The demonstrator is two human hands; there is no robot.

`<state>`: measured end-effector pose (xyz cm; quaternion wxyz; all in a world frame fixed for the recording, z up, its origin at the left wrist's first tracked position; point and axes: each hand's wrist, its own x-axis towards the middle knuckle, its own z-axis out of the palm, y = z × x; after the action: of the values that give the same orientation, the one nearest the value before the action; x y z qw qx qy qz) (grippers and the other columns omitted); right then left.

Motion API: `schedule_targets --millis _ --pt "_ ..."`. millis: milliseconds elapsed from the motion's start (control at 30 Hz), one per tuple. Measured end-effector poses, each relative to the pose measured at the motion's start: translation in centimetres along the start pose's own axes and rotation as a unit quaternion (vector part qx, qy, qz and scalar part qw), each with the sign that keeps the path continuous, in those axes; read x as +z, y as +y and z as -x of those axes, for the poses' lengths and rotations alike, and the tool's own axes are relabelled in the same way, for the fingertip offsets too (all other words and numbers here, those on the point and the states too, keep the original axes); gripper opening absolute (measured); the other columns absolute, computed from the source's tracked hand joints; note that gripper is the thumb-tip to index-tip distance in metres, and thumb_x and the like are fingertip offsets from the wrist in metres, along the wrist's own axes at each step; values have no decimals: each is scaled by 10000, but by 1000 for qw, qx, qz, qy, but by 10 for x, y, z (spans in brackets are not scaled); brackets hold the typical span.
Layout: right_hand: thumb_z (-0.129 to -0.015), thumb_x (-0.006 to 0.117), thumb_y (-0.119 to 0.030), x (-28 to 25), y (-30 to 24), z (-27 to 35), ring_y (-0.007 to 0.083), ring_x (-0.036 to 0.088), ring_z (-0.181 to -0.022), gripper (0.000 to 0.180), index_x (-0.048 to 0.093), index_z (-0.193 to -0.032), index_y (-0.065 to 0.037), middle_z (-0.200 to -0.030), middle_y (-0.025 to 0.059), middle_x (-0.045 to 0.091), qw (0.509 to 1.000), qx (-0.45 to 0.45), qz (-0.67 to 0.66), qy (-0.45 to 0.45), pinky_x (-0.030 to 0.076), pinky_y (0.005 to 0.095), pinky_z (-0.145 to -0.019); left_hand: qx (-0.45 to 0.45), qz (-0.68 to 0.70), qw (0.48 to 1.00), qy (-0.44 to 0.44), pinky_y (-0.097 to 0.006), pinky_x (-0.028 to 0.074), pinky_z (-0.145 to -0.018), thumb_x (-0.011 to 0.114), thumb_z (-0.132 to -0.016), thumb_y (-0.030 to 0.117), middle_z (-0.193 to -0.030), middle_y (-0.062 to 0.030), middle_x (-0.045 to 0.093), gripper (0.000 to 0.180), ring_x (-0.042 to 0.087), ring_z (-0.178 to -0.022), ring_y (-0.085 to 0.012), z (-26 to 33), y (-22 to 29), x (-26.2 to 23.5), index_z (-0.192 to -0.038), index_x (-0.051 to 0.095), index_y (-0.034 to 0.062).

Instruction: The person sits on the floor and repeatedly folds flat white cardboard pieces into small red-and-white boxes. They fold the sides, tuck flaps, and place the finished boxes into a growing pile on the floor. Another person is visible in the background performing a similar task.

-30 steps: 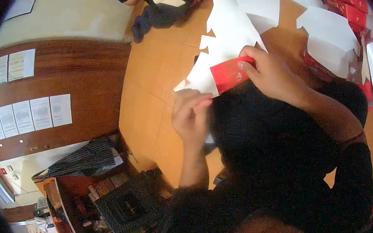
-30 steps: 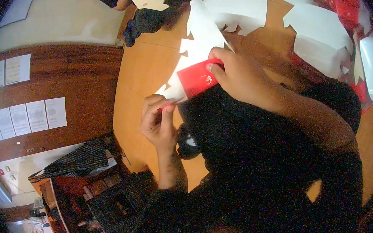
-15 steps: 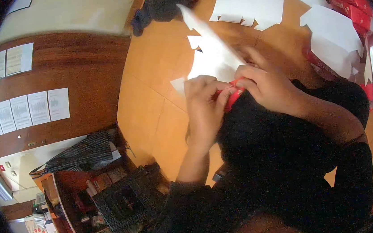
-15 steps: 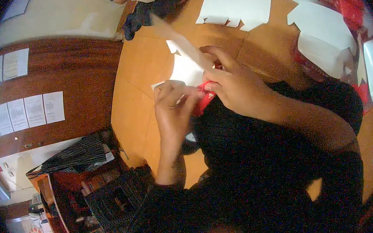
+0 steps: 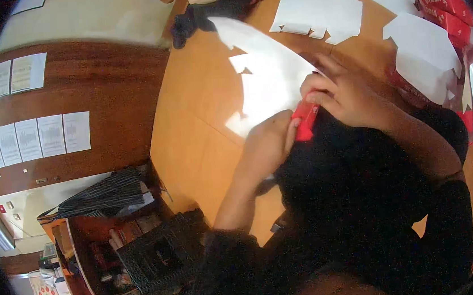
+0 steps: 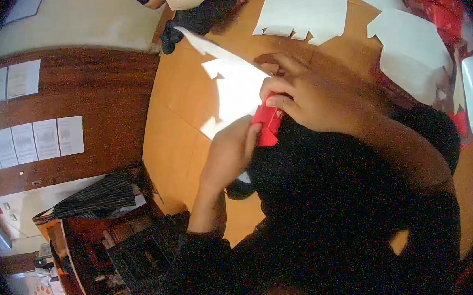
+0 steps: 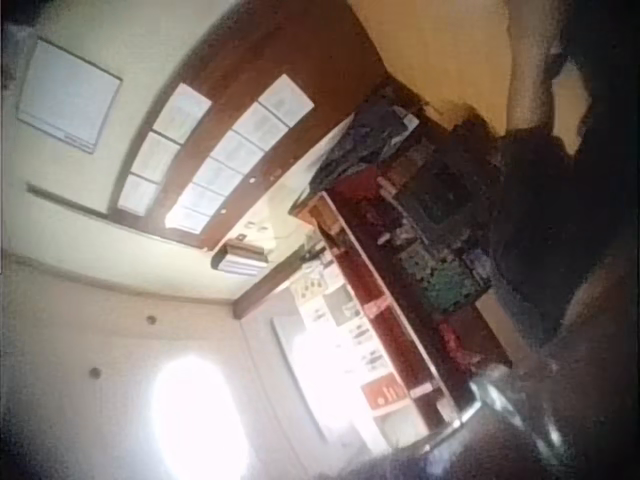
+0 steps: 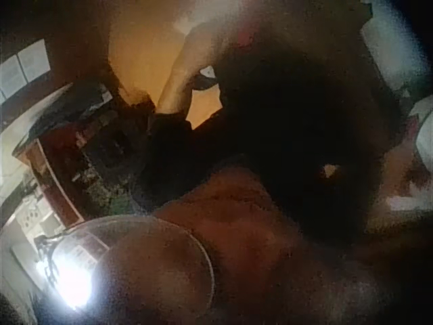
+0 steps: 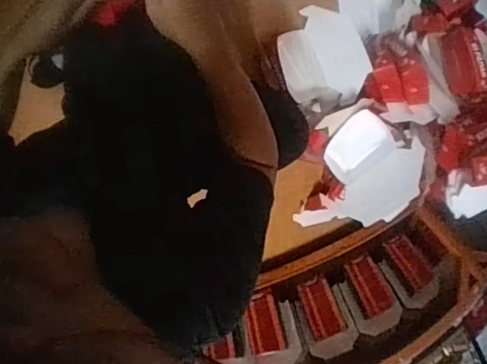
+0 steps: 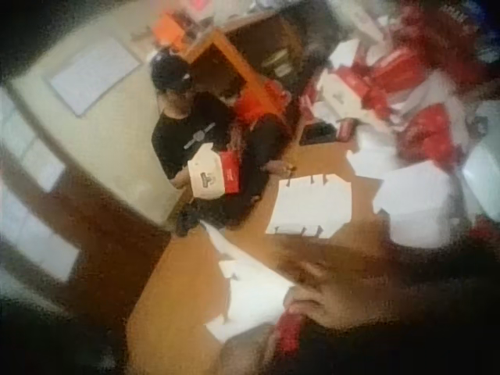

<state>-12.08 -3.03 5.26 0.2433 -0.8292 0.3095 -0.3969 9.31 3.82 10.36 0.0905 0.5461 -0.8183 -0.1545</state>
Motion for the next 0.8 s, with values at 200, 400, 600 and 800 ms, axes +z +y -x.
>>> schedule_targets --millis 200,400,600,800 --pt "-862 737 -172 44 -22 9 362 227 -1447 829 200 -1486 -75 -1606 168 73 822 32 -548 153 234 548 -1156 -197 453 856 153 -309 484 -664 451 -1045 235 -836 -75 613 242 577 -749 -125 -27 7 -18 -1052 582 31" --pt "-841 685 -128 53 -45 20 317 283 -1433 804 247 -1502 9 -1532 230 282 912 62 -356 192 277 398 -1143 -105 738 660 89 -502 441 -1017 489 -967 564 -1445 -185 406 699 452 -1293 -368 -47 36 -11 -1449 342 80" --pt "-781 426 69 39 48 4 196 396 -1365 687 403 -1462 -23 -1484 138 406 799 386 -459 -38 326 292 -1100 -31 -166 973 -157 -636 206 -1122 699 -776 577 -1567 -268 192 1057 190 -1420 -517 14 38 -13 -1550 169 90" --pt "-925 443 -77 44 38 -2 230 366 -1391 390 590 -1281 -16 -1532 162 350 817 266 -512 3 297 336 -1118 -80 -54 982 -160 -438 485 -837 651 -905 225 -1073 -223 636 371 635 -964 -331 31 2 -7 -1219 585 40"
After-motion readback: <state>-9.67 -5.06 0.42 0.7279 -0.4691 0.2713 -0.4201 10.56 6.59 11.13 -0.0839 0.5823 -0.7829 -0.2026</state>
